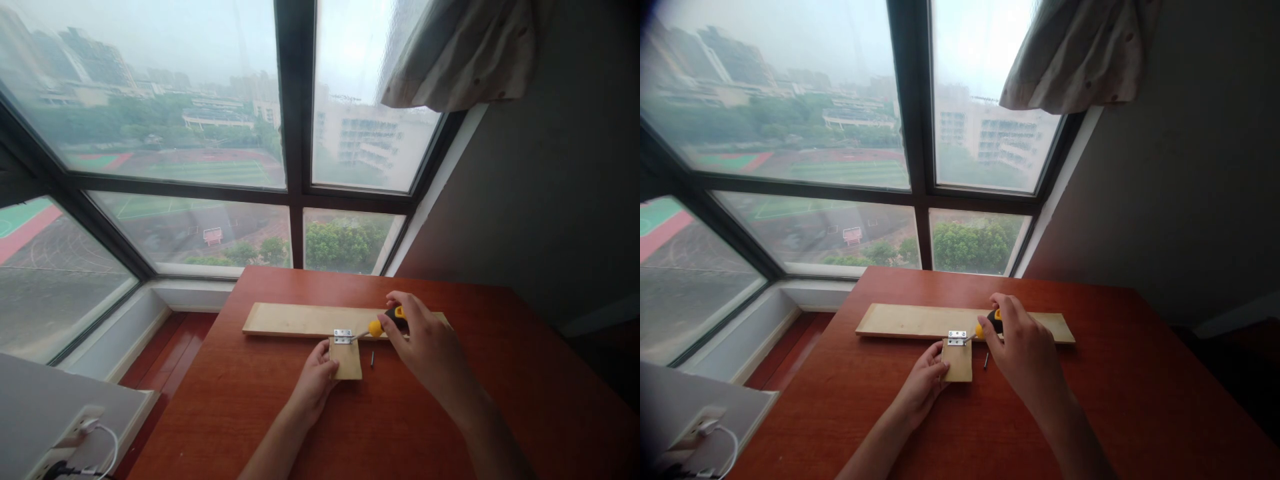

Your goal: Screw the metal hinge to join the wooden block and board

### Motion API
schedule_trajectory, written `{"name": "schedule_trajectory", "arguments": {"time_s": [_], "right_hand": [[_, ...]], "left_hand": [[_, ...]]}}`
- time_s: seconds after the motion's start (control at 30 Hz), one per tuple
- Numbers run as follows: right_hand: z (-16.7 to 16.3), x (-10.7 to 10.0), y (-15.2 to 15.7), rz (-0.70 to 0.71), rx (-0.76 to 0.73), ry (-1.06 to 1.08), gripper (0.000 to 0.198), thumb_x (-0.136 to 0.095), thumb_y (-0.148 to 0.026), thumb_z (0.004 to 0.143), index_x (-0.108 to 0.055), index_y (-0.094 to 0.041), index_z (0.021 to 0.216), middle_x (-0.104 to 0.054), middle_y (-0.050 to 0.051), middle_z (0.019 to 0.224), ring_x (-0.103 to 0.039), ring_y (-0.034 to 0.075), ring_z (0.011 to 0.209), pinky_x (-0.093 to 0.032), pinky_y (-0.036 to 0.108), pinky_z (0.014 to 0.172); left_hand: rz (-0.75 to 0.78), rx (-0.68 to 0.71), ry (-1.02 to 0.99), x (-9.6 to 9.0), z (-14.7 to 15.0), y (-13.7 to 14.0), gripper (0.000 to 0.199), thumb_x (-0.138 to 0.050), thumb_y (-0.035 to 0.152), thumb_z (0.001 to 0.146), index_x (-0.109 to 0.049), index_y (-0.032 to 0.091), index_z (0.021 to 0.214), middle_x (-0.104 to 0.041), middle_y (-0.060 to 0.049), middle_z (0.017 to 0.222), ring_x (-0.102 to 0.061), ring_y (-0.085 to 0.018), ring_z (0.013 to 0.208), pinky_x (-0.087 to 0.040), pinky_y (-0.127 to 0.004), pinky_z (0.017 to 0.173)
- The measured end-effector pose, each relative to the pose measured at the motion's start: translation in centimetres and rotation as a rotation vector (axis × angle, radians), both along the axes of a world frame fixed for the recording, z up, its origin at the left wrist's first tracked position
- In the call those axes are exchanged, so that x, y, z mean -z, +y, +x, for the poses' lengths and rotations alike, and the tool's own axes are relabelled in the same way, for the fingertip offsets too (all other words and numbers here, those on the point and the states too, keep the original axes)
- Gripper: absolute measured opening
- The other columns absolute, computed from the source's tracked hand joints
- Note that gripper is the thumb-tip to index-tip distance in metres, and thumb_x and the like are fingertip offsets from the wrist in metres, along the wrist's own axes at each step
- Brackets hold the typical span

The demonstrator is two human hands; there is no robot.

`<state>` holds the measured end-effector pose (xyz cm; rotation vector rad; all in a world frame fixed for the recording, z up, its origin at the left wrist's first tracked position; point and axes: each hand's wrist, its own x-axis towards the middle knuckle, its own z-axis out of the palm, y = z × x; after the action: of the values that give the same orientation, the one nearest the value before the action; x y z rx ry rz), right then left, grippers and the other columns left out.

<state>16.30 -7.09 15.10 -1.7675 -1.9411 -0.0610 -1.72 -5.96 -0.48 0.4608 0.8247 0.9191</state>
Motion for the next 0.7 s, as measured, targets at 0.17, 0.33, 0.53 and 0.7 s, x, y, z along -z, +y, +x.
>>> {"name": "schedule_trajectory", "arguments": {"time_s": [0.17,0.33,0.53,0.7], "right_hand": [[0.04,0.04,-0.11,-0.007,0.001,0.028,0.023,-0.047,-0.028,0.089,-0.051,-0.023,0.111,-0.065,0.003,0.104,-0.065,0.019,0.08,-0.044,0.031,0.068],[-0.17,-0.34,-0.44,0.012,-0.034,0.032,0.035,-0.051,-0.023,0.083,-0.048,-0.022,0.118,-0.063,0.005,0.113,-0.063,0.022,0.089,-0.047,0.033,0.074],[-0.33,-0.03,-0.12,0.024,-0.094,0.167,0.031,-0.052,-0.031,0.088,-0.049,-0.022,0.118,-0.063,0.006,0.112,-0.062,0.022,0.098,-0.049,0.035,0.085],[-0.62,-0.18,-0.27,0.02,-0.176,0.272,0.039,-0.055,-0.025,0.086,-0.047,-0.024,0.124,-0.063,0.006,0.115,-0.06,0.021,0.107,-0.048,0.033,0.092]], "left_hand": [[-0.005,0.007,0.002,0.16,-0.04,0.06,0.048,-0.068,0.01,0.063,-0.054,0.018,0.109,-0.069,-0.009,0.104,-0.067,-0.022,0.088,-0.051,-0.027,0.069],[-0.011,0.015,0.0,-0.15,-0.09,0.04,0.048,-0.069,0.011,0.063,-0.055,0.018,0.109,-0.07,-0.009,0.103,-0.066,-0.021,0.084,-0.051,-0.028,0.069],[-0.021,0.007,-0.015,-0.09,-0.1,0.09,0.048,-0.071,0.011,0.062,-0.056,0.018,0.107,-0.07,-0.009,0.102,-0.066,-0.02,0.082,-0.05,-0.027,0.068],[-0.016,0.01,-0.019,-0.07,-0.07,0.11,0.049,-0.07,0.01,0.062,-0.056,0.018,0.109,-0.07,-0.009,0.102,-0.066,-0.022,0.086,-0.051,-0.028,0.069]]}}
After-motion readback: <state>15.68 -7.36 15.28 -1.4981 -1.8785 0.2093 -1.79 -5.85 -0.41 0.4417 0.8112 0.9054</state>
